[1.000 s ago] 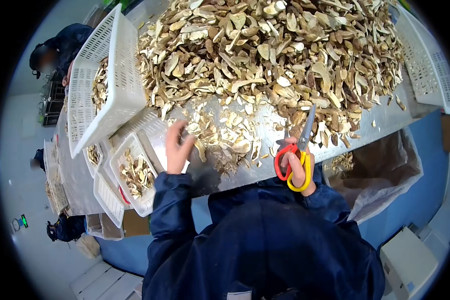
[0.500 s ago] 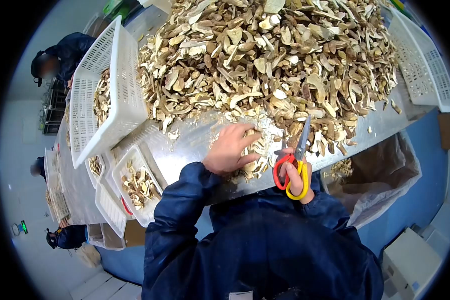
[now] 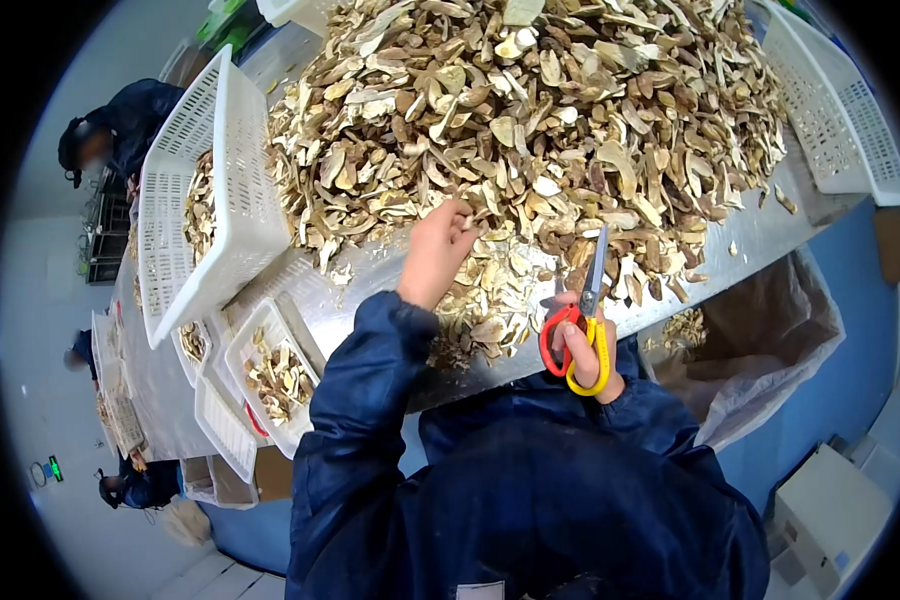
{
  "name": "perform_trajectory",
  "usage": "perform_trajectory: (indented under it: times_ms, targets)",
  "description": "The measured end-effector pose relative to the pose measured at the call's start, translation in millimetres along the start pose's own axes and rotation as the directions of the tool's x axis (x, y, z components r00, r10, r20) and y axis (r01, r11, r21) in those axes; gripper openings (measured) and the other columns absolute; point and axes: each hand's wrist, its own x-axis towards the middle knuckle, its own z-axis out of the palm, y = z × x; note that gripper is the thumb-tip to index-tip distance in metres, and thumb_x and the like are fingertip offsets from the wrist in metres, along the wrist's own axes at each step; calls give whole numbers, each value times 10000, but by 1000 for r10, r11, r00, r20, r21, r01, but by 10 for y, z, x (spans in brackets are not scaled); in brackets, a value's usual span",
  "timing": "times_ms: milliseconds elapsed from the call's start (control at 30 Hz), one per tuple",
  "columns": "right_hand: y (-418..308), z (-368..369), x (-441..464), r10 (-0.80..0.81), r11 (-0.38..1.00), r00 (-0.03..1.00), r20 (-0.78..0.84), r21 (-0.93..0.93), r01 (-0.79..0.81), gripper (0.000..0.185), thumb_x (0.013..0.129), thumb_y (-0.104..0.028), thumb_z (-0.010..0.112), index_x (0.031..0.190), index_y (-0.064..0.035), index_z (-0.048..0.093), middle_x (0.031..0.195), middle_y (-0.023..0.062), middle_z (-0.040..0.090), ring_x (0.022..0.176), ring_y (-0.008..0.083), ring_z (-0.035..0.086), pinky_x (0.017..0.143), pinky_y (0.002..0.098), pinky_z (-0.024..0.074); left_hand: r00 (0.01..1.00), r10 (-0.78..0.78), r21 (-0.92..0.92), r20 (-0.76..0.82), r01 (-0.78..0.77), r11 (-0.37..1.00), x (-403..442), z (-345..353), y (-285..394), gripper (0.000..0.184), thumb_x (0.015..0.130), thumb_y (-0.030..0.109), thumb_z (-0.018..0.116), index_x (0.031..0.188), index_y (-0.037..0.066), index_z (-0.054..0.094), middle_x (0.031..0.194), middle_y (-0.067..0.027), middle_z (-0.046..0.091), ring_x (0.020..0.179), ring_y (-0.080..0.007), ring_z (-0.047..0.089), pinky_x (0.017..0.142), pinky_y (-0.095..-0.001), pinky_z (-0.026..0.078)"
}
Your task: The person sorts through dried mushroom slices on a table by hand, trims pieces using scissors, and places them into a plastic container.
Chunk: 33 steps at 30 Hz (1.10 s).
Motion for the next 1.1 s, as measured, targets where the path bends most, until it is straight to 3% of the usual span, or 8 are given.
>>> perform_trajectory:
  times_ms: [67,200,300,433,667,767,900,1100]
  targets:
    - [13,-9,7,-11,1000,1000,4,-11,11,369,896,-188,540,1189,36,518,688,21,585,583,86,539,544,231,429,969,-220,-217,113,240,946,-140,-139,59,184,859,68,609,1041,43,608,705,13,547,574,-47,461,491,-201,342]
    - [-21,18,17,2,1000,1000,1,-18,-2,368,897,-195,535,1182,38,523,682,18,581,582,84,538,546,227,430,932,-282,-814,226,340,472,-341,-199,137,358,924,59,555,1276,35,491,888,-28,592,633,-38,495,493,-142,336]
    - [-35,22,20,-1,1000,1000,-9,-11,1,369,899,-203,533,1178,39,527,677,18,579,578,81,536,540,225,427,942,-206,-882,266,324,343,-437,-273,130,466,938,92,538,1381,55,398,978,-41,586,719,-64,506,559,-176,380]
    - [-23,11,12,2,1000,1000,-3,-31,-3,373,903,-208,533,1182,39,524,672,16,576,573,78,532,530,226,422,923,-60,-910,379,360,-204,-485,-258,-67,592,932,96,533,1453,15,263,955,-27,572,747,-70,459,629,-209,390]
    - [-19,39,10,-25,999,1000,-14,-38,24,368,906,-207,528,1183,36,521,655,15,567,562,79,519,524,224,408,955,92,-954,281,288,-79,-576,-249,26,648,913,58,540,1463,-12,204,924,2,552,831,-106,532,762,-256,461]
    - [-1,36,14,-28,998,1000,-10,-49,28,367,903,-202,525,1183,34,522,644,15,559,559,80,511,528,225,402,971,-18,-968,237,237,77,-613,-274,62,515,921,59,537,1388,-8,331,904,-7,568,875,-144,577,833,-294,488]
    - [-17,49,25,-23,998,1000,-10,-60,22,373,901,-203,522,1188,34,520,641,18,559,561,80,511,532,229,400,985,-52,-986,167,167,-4,-479,-329,-97,218,922,27,531,1136,28,489,850,-25,566,859,-149,595,801,-302,516]
    - [-5,32,14,-19,999,1000,-12,-47,18,373,899,-194,520,1183,48,517,646,22,565,565,82,520,538,227,409,980,-193,-664,46,174,727,-35,-145,-66,244,860,98,641,1079,15,572,783,26,528,629,-64,457,547,-201,375]
